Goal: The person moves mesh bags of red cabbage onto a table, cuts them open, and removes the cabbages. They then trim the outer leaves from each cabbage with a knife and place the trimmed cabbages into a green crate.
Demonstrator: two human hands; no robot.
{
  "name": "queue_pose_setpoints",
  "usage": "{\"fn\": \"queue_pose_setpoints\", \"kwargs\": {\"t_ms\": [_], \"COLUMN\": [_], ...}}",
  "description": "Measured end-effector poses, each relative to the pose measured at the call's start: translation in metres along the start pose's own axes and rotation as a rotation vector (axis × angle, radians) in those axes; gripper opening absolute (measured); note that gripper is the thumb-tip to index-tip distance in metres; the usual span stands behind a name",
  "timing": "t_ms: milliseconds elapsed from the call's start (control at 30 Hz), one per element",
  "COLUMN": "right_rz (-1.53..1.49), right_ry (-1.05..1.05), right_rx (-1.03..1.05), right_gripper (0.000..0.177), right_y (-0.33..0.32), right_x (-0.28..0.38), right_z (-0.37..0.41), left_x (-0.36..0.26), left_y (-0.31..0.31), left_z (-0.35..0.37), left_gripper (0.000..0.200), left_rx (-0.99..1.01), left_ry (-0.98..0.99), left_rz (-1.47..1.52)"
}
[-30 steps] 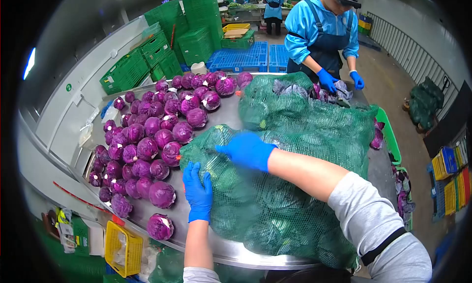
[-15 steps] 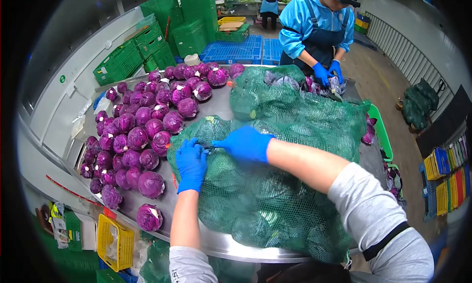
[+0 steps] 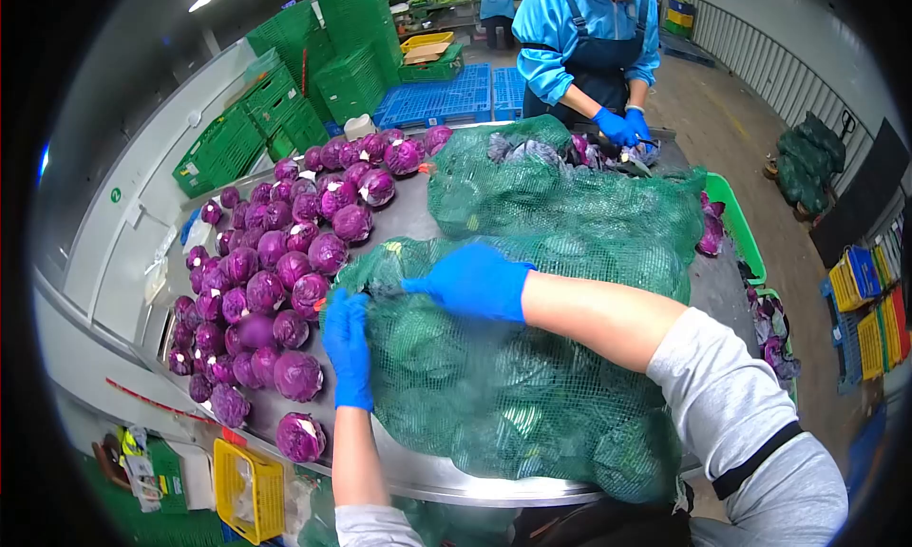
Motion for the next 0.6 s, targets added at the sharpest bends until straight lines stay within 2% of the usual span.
{"fn": "queue_pose_setpoints", "kwargs": {"t_ms": [33, 67, 100, 167, 200, 233, 267, 300, 333, 367, 433, 467, 533, 567, 600], "right_rz": [0.096, 0.016, -0.026, -0.017, -0.011, 0.005, 0.031, 0.031, 0.044, 0.054, -0.012, 0.007, 0.006, 0.011, 0.027], "right_ry": [-0.060, -0.020, -0.006, -0.065, -0.072, -0.083, -0.056, -0.058, -0.049, -0.037, -0.053, -0.027, -0.071, -0.117, -0.107], "right_rx": [0.058, 0.164, 0.139, 0.312, 0.367, 0.416, 0.283, 0.279, 0.153, 0.026, -0.071, -0.030, -0.077, -0.112, -0.001], "right_gripper": [0.046, 0.047, 0.048, 0.032, 0.035, 0.039, 0.040, 0.040, 0.042, 0.045, 0.043, 0.042, 0.041, 0.041, 0.041], "right_y": [-0.006, -0.015, -0.024, -0.079, -0.097, -0.108, -0.104, -0.096, -0.087, -0.076, -0.042, -0.030, -0.013, -0.005, -0.016], "right_x": [0.008, 0.002, -0.008, -0.011, -0.010, -0.012, -0.017, -0.017, -0.016, -0.014, -0.012, -0.008, -0.005, -0.003, 0.001], "right_z": [0.001, 0.015, 0.030, 0.059, 0.063, 0.062, 0.058, 0.053, 0.042, 0.032, 0.014, 0.005, 0.001, 0.002, 0.018], "left_x": [-0.016, -0.022, -0.028, -0.038, -0.048, -0.057, -0.066, -0.072, -0.071, -0.072, -0.075, -0.073, -0.068, -0.072, -0.085], "left_y": [-0.001, 0.000, -0.005, -0.015, -0.014, -0.007, 0.003, 0.010, 0.018, 0.023, 0.027, 0.023, 0.011, 0.005, -0.006], "left_z": [0.006, 0.013, 0.015, 0.017, 0.015, 0.011, 0.009, 0.008, 0.007, 0.005, 0.004, 0.002, -0.002, 0.004, 0.014], "left_gripper": [0.015, 0.016, 0.016, 0.019, 0.037, 0.037, 0.046, 0.055, 0.069, 0.069, 0.062, 0.062, 0.047, 0.047, 0.039], "left_rx": [0.141, 0.221, 0.212, 0.400, 0.406, 0.396, 0.396, 0.396, 0.355, 0.355, 0.300, 0.306, 0.469, 0.475, 0.430], "left_ry": [0.101, 0.102, 0.096, 0.006, -0.001, -0.006, -0.027, -0.046, -0.086, -0.078, -0.185, -0.179, -0.442, -0.443, -0.474], "left_rz": [-0.035, -0.072, -0.060, -0.155, -0.257, -0.255, -0.494, -0.734, -0.697, -0.702, -0.709, -0.719, -0.353, -0.365, -0.115]}}
Point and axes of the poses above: each hand's wrist, its own z-axis away from the middle knuckle, its own y-axis out of the palm, x = y × z, the point moved 2 cm from there along -z, towards the middle knuckle, and after that the axes turned 9 degrees about -y, right-handed, at the moved point
